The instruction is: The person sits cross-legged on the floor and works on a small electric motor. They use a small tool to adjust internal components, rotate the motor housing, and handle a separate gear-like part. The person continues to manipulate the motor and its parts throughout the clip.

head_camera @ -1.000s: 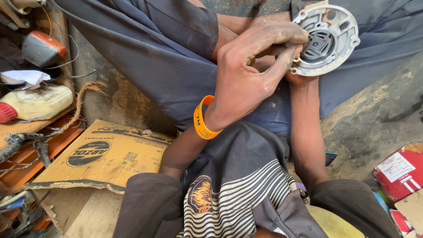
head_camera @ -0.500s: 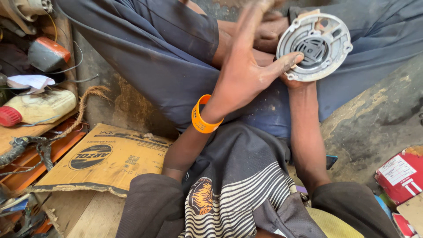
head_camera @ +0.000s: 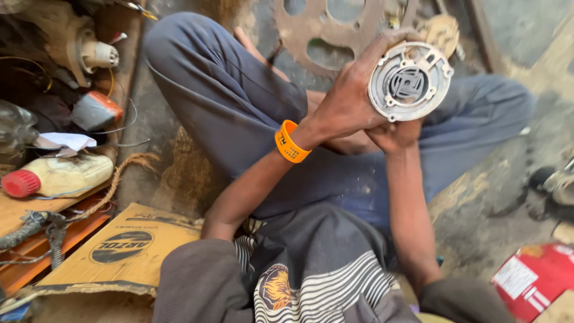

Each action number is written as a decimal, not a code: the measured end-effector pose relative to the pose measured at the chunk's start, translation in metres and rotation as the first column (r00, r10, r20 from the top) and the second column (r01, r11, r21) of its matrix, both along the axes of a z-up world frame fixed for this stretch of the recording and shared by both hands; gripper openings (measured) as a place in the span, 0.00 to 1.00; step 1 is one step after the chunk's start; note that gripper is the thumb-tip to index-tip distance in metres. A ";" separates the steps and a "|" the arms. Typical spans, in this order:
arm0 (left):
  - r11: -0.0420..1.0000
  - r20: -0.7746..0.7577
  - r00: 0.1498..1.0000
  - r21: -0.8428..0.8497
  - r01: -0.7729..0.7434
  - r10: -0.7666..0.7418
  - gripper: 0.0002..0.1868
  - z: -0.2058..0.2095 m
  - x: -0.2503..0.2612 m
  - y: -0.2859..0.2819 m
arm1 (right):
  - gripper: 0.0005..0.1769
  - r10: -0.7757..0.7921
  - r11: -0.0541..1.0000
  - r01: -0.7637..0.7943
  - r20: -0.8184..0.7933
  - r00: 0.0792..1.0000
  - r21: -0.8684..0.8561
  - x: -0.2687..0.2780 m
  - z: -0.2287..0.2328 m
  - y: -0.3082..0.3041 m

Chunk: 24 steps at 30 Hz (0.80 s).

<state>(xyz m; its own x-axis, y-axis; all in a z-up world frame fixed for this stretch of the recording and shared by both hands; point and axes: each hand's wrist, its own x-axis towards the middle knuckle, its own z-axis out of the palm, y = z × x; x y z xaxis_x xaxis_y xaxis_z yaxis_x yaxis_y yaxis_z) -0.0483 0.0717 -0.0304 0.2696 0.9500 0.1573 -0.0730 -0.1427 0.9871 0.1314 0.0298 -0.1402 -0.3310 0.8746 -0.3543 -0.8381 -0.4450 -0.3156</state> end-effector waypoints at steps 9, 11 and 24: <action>0.989 0.190 0.982 0.146 -0.025 -0.004 0.46 -0.006 -0.032 0.012 | 0.12 0.050 0.943 -0.330 0.962 0.267 0.042 0.029 0.117 0.025; 0.994 0.178 0.984 0.099 -0.039 0.021 0.45 -0.004 -0.039 0.010 | 0.09 -0.040 0.938 -0.320 0.960 0.277 0.131 0.019 0.157 0.031; 0.985 0.097 0.994 0.158 -0.066 0.051 0.42 0.014 -0.053 0.007 | 0.21 -0.570 0.537 -0.799 0.814 -0.107 0.271 -0.050 0.250 0.062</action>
